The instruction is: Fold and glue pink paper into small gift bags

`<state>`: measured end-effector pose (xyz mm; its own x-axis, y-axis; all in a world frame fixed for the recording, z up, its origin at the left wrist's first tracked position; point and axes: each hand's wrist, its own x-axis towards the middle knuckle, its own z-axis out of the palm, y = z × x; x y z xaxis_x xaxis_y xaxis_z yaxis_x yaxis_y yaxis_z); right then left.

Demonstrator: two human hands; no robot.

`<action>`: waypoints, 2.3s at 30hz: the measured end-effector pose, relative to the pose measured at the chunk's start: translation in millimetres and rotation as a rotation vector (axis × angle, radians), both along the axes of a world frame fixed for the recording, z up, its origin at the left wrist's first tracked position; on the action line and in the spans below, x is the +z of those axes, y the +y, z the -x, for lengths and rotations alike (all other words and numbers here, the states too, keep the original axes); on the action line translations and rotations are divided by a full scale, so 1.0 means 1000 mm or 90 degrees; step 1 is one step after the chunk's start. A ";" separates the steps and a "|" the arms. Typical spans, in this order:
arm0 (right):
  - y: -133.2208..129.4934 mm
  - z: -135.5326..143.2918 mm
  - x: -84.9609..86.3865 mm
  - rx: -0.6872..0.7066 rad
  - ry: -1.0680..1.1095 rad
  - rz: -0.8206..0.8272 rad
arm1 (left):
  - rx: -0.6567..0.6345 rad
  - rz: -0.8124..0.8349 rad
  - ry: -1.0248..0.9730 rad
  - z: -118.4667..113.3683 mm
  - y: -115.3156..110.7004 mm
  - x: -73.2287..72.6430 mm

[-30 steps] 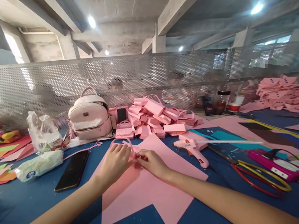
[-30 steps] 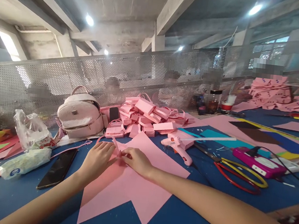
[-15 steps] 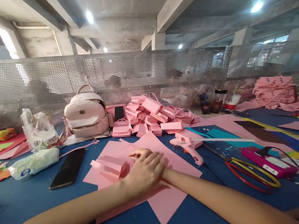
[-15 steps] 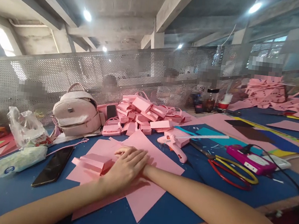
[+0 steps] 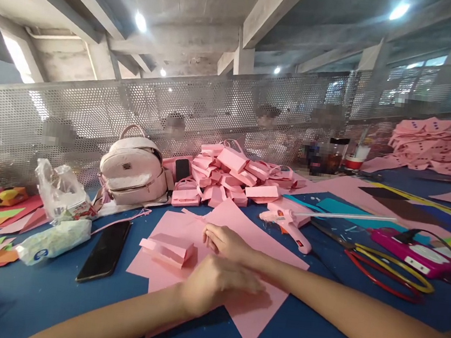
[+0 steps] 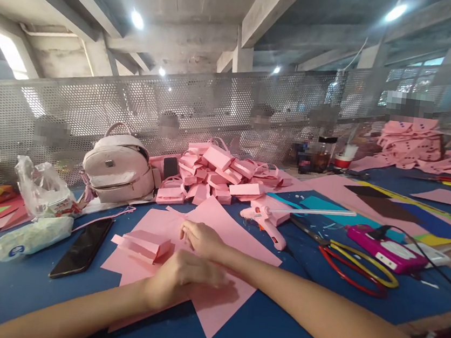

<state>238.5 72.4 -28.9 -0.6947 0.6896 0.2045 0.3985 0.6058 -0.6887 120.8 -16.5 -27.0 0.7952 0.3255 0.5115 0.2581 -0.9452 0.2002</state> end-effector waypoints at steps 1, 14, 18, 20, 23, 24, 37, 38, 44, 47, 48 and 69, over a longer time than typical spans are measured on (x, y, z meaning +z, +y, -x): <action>0.002 -0.004 0.005 0.049 -0.025 0.022 | -0.002 0.014 -0.012 0.009 -0.009 0.002; -0.051 -0.012 0.081 0.417 -0.091 0.362 | 0.292 0.263 -0.130 0.090 -0.063 0.019; -0.052 -0.011 0.087 0.374 0.058 0.449 | 0.277 0.282 -0.101 0.078 -0.063 0.026; -0.044 -0.017 0.082 0.314 0.106 0.467 | 0.277 0.180 -0.094 0.083 -0.065 0.029; -0.029 -0.031 0.068 0.256 0.158 0.499 | 0.277 0.009 -0.104 0.100 -0.071 0.033; -0.025 -0.034 0.063 0.241 0.173 0.505 | 0.270 -0.058 -0.103 0.106 -0.074 0.034; -0.088 0.000 0.060 0.472 -0.050 0.353 | 0.187 -0.327 0.054 0.101 -0.089 0.063; -0.086 -0.002 0.060 0.449 -0.044 0.362 | 0.229 -0.332 0.064 0.103 -0.084 0.062; -0.064 -0.018 0.064 0.246 0.187 0.258 | 0.367 -0.134 0.055 0.111 -0.075 0.050; -0.068 -0.013 0.074 0.227 0.213 0.210 | 0.324 0.209 -0.121 0.103 -0.078 0.054; -0.072 -0.009 0.079 0.245 0.190 0.193 | 0.293 0.314 -0.204 0.099 -0.077 0.057; -0.048 0.004 0.054 0.286 0.028 -0.630 | 0.470 0.512 -0.009 0.151 -0.066 0.043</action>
